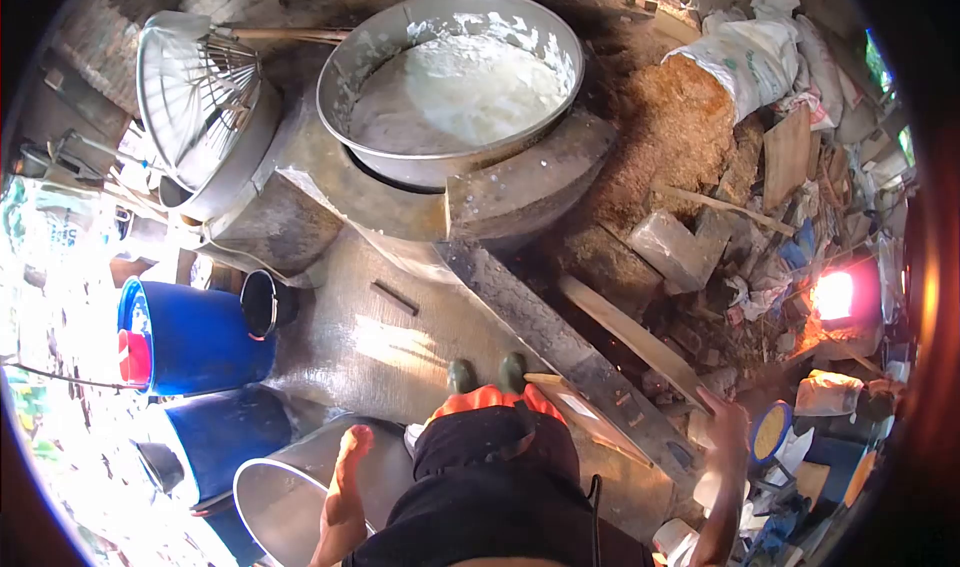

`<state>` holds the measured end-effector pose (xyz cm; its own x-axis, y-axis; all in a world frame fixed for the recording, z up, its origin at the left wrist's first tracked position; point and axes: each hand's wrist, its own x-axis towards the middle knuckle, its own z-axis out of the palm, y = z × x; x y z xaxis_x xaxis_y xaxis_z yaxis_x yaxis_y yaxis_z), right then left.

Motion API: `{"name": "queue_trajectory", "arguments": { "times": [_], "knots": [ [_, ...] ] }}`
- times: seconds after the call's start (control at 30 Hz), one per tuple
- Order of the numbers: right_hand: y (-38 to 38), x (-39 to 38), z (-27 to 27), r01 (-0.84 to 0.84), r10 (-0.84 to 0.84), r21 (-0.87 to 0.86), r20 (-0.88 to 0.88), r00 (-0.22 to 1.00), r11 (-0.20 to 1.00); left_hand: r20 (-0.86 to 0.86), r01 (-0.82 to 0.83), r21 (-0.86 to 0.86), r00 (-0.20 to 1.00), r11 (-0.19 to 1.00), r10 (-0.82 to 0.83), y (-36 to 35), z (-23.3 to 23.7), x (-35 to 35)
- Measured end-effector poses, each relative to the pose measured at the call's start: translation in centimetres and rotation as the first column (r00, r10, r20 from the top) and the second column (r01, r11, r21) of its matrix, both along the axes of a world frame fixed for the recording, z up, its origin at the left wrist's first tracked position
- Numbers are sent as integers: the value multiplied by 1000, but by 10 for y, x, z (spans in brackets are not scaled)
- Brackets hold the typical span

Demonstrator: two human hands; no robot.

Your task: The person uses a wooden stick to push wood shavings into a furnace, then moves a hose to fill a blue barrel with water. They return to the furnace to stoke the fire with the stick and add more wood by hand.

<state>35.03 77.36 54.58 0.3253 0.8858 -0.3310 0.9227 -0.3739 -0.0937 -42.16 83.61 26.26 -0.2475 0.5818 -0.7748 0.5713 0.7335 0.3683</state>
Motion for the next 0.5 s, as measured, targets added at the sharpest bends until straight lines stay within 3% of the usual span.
{"name": "queue_trajectory", "arguments": {
  "times": [0.1,0.13,0.23,0.27,0.33,0.4,0.5],
  "knots": [
    [-36,2,30,75,-74,-92,16,997,993,57,118,-142,992,983,-111,-17,-5,-1],
    [-48,1,33,106,-106,-66,5,994,992,77,-29,-143,996,989,41,-26,-10,1],
    [-67,-7,40,220,-224,-64,-61,973,973,150,-35,-201,986,979,66,-32,-15,-5],
    [-78,-7,29,304,-310,-63,-212,927,951,147,-18,-213,988,977,50,-31,-10,-7],
    [-94,-7,3,405,-421,-134,-431,798,904,139,40,-83,990,996,-28,-21,-8,-4],
    [-96,-19,-41,445,-486,-233,-616,621,865,109,118,-76,988,990,-109,-2,-7,-2],
    [-67,-47,-86,501,-582,-390,-751,313,772,84,228,63,969,972,-233,40,6,9]
  ]
}}
